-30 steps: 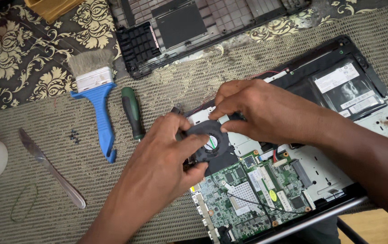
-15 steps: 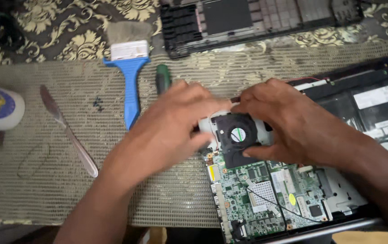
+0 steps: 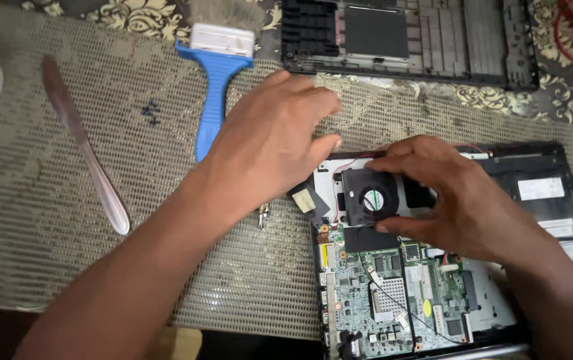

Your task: The person removes a laptop cooling fan from the motherboard, detaches the fan from its frame, and then reassembles the fan and frame before placing it back onto the motherboard.

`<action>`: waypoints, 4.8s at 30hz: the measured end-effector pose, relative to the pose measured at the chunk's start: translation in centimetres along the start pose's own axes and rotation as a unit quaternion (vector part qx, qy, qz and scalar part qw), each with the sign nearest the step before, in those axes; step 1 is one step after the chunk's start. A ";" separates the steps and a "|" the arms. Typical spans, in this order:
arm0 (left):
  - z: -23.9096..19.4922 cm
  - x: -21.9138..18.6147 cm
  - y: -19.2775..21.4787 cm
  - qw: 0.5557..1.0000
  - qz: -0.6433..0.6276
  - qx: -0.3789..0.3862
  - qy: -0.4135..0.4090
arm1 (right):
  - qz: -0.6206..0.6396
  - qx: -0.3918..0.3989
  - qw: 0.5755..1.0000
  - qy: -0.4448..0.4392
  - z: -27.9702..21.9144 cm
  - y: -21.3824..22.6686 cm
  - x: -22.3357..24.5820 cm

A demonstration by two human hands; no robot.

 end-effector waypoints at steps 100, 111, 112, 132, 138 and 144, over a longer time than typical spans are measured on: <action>0.3 0.8 0.0 0.994 -0.058 -0.087 -0.012 | 0.017 0.019 1.000 -0.008 0.6 -0.2 0.8; -1.2 -3.7 -1.1 0.987 -0.024 0.000 -0.160 | 0.115 -0.064 0.991 -0.018 0.0 3.8 -1.3; -1.4 -3.9 -1.3 0.985 -0.021 0.009 -0.171 | 0.116 -0.077 0.990 -0.025 -0.1 3.8 -1.8; -1.9 -7.7 -1.6 0.979 0.096 -0.002 -0.181 | 0.137 -0.038 0.989 -0.029 -0.5 1.0 -3.9; -2.1 -7.5 -2.1 0.982 0.125 0.021 -0.142 | 0.107 0.004 0.993 -0.040 -0.7 0.6 -4.0; -1.9 -7.2 -1.8 0.988 0.037 0.003 -0.151 | 0.104 -0.021 0.994 -0.033 -0.4 1.0 -3.8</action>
Point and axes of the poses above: each hand's wrist, its own z-axis towards the middle knuckle, its own y-axis out of the back of the hand, x = y × z, the point moved 4 cm from there along z, towards the middle knuckle, and after that the axes turned 7 degrees about y, right-handed, at the moved point
